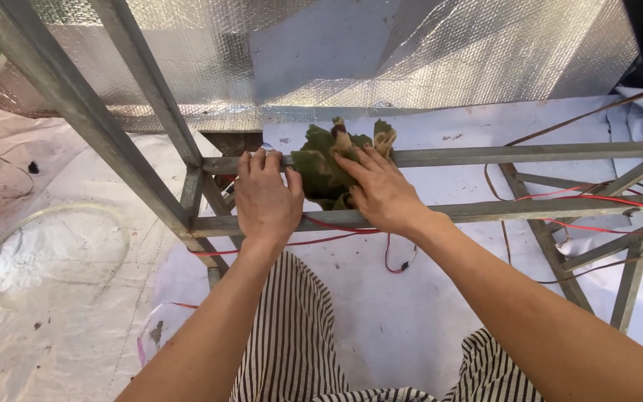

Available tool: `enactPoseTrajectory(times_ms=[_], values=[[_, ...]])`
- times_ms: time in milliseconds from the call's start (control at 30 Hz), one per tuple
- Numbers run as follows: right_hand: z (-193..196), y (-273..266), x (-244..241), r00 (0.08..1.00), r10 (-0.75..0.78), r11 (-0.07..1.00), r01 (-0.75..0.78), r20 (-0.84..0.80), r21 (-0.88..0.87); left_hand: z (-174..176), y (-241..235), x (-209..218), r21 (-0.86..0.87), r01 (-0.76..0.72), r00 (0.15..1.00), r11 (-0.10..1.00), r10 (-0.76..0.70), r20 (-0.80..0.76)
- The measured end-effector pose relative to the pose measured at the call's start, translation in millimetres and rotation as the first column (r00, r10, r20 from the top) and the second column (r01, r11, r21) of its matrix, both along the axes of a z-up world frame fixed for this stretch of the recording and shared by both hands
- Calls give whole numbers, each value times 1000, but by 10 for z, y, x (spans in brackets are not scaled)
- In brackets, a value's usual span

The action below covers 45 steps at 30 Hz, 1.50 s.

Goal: A person is sitting on the floor and using a green cloth to wipe down the metal bars of a frame structure.

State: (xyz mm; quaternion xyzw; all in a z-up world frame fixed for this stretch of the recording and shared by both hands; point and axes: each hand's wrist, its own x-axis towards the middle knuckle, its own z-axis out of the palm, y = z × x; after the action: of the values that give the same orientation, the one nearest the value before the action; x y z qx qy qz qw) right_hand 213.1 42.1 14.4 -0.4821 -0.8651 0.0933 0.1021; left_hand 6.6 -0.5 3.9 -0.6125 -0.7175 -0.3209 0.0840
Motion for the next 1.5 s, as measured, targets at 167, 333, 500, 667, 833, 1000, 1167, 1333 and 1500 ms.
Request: enactPoseTrajectory(times_ms=[167, 333, 500, 667, 833, 1000, 1167, 1333, 1500], values=[[-91, 106, -80, 998, -13, 1000, 12, 65, 10, -52, 14, 0, 103, -11, 1000, 995, 13, -23], [63, 145, -389, 994, 57, 998, -58, 93, 13, 38, -45, 22, 245, -48, 998, 968, 57, -32], [-192, 340, -905, 947, 300, 920, -319, 116, 225, 22, -31, -14, 377, -38, 997, 926, 9, 80], [-512, 712, -1026, 863, 490, 771, -494, 122, 401, 19, -27, -51, 418, -61, 989, 906, -4, 151], [-582, 734, -1055, 886, 416, 818, -463, 205, 341, -14, -10, -66, 378, -43, 991, 925, -8, 131], [-621, 726, -1047, 913, 360, 898, -395, 193, 194, -26, 4, -48, 379, -52, 995, 924, 17, 96], [-332, 497, -962, 952, 283, 956, -289, 113, 44, -105, 65, -77, 348, -49, 998, 936, 28, 65], [36, 278, -461, 985, 173, 983, -173, -7, -57, -191, 111, -53, 286, -57, 998, 956, 58, 2], [-65, 459, 481, 991, 102, 994, -97, -91, 50, -278, 124, -86, 156, -61, 992, 986, 77, -104]])
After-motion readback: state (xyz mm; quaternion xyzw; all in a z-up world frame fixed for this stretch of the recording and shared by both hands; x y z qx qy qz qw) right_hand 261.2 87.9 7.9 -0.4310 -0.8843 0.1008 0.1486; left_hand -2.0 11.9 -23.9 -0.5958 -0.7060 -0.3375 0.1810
